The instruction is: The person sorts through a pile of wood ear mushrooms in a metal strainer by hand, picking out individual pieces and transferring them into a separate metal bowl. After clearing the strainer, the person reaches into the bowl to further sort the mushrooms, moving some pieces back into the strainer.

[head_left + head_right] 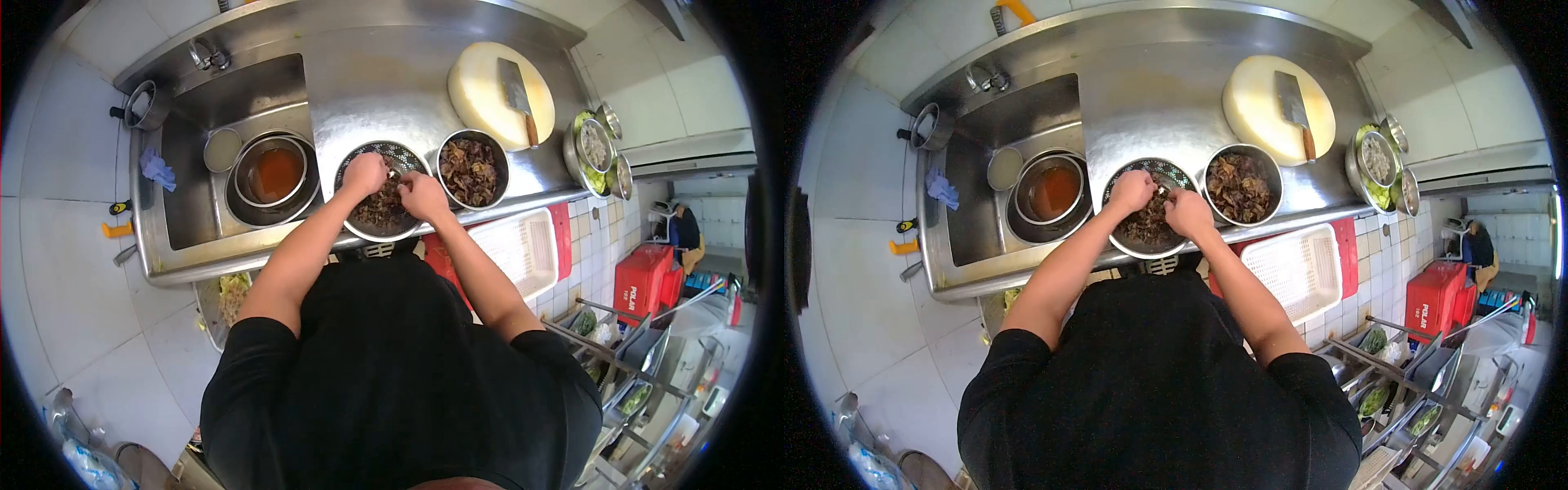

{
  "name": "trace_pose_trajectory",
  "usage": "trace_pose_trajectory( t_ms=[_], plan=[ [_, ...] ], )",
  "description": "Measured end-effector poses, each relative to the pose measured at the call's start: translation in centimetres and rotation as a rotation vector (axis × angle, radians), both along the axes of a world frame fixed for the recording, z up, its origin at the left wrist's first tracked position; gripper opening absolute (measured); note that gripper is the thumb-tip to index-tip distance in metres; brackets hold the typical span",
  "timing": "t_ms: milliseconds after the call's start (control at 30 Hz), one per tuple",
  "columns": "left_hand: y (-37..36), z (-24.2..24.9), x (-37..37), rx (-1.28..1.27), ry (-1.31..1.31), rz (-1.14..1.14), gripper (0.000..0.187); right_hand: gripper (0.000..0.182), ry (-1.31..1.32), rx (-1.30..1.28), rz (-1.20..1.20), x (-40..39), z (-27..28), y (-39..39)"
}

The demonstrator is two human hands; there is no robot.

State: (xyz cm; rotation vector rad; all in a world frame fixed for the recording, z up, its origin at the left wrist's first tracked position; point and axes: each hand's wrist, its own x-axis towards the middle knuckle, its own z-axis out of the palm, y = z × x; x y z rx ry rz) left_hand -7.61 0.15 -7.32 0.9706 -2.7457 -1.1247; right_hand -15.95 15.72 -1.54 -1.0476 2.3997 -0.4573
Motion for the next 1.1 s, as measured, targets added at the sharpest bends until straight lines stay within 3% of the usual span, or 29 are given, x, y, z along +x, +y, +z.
trace_pose_trajectory(
  t_ms=[133,167,333,400,500,733,933,1033,1100],
  plan=[
    [-0.7,3.3,2.7,0.511,0.214,0.050,0.017,0.027,-0.227,-0.376,-0.215,0.7,3.9,0.5],
    [-0.7,3.8,3.2,0.646,0.254,0.068,0.016,0.026,-0.181,-0.434,-0.172,0.9,5.0,0.4],
    [0.3,6.2,4.8,0.733,0.357,-0.009,0.013,0.025,0.058,-0.689,0.108,1.1,5.4,-0.5],
    [0.3,6.6,5.4,0.893,0.419,-0.001,0.013,0.023,-0.141,-0.659,-0.016,1.4,5.5,-0.8],
    [0.0,7.4,6.6,1.352,0.519,0.010,0.012,0.022,-0.368,-0.621,-0.108,1.9,6.7,-1.2],
    [0.9,7.3,8.1,1.412,0.711,-0.016,0.010,0.023,-0.316,-0.538,-0.018,2.9,8.0,-1.7],
    [0.3,8.2,8.2,1.186,0.657,-0.114,0.010,0.022,-0.272,-0.502,-0.012,3.9,9.9,-1.4],
    [1.5,12.3,8.2,0.884,0.557,0.020,0.012,0.018,-0.088,-0.625,0.059,4.1,9.3,-1.0],
    [1.9,11.7,7.7,0.886,0.599,0.039,0.013,0.015,0.067,-0.670,0.137,3.7,9.3,-1.0]
  ],
)
